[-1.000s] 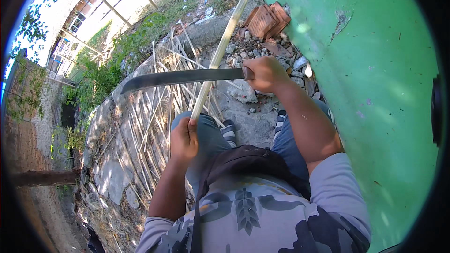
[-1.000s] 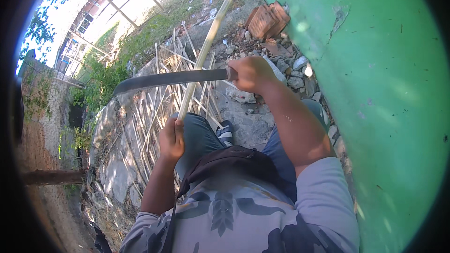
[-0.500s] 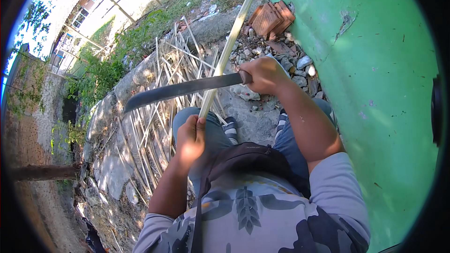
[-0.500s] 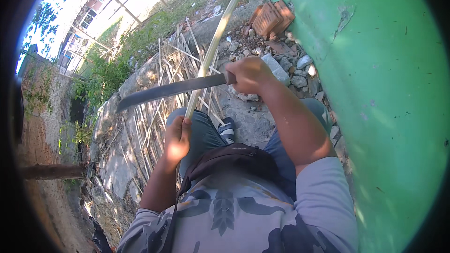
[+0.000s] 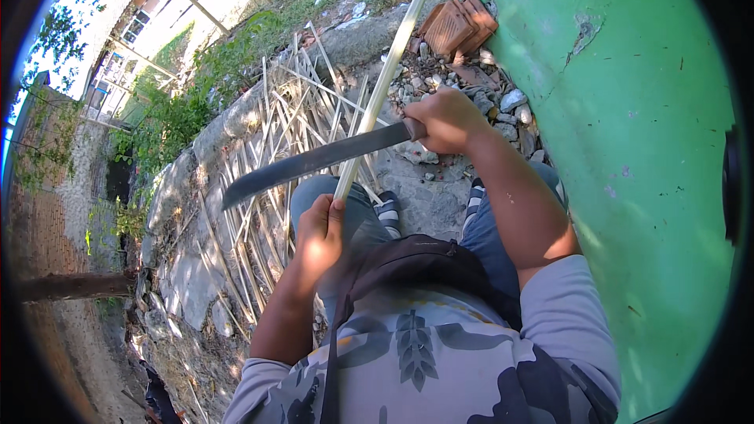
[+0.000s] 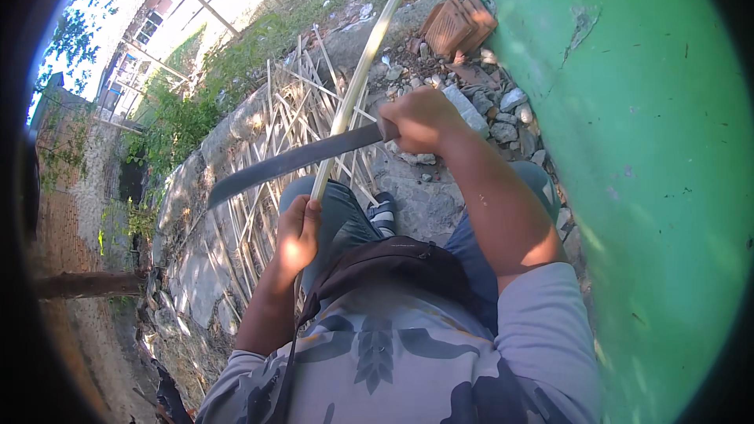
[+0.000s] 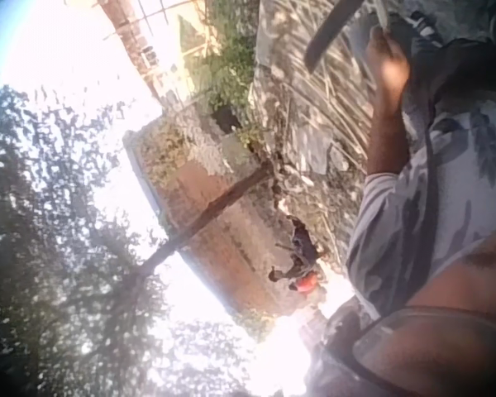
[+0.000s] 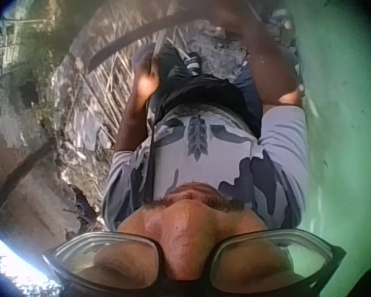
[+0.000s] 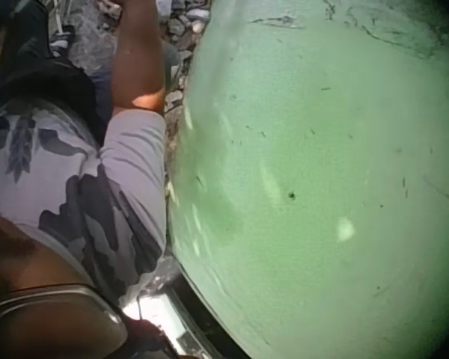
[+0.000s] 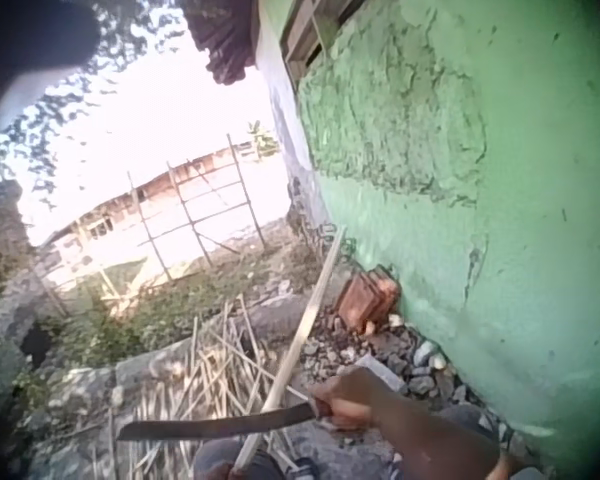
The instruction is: The person shaves bamboo sticks using a machete while holding them by hand.
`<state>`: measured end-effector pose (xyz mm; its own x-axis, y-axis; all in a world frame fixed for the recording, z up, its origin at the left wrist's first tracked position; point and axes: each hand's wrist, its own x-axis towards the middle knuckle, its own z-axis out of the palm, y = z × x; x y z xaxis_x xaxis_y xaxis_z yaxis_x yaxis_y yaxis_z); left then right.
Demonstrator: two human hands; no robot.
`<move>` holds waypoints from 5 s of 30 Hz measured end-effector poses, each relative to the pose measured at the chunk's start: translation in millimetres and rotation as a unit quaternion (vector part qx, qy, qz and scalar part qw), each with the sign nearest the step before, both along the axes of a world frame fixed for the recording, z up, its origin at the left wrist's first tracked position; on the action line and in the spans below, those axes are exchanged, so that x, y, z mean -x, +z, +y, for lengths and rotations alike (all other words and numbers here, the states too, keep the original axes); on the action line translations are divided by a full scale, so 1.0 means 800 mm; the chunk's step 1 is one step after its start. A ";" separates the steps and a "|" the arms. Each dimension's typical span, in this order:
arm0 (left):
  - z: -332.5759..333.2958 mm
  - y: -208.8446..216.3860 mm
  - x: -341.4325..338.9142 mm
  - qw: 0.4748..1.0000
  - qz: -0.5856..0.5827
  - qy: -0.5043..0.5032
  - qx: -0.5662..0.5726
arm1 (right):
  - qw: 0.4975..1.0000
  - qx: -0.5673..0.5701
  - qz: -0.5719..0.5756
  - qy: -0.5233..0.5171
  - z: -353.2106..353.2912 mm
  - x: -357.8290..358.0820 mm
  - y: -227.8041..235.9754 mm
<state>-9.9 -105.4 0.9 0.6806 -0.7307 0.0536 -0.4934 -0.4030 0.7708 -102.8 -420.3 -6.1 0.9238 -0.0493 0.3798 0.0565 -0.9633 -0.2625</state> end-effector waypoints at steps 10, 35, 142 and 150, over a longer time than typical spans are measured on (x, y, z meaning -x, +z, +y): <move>0.025 -0.015 -0.006 0.999 0.043 -0.009 -0.014 | 0.960 -0.196 -0.029 -0.199 -0.035 0.011 -0.009; 0.020 -0.043 -0.012 0.999 -0.024 0.012 -0.022 | 0.999 -0.026 0.043 -0.013 0.005 -0.006 -0.010; 0.015 -0.030 -0.012 1.000 0.022 0.000 -0.001 | 0.974 -0.141 -0.074 -0.163 -0.032 0.005 -0.017; 0.018 -0.030 -0.015 0.998 -0.021 -0.064 -0.002 | 0.911 -0.284 0.032 -0.297 -0.089 0.016 -0.034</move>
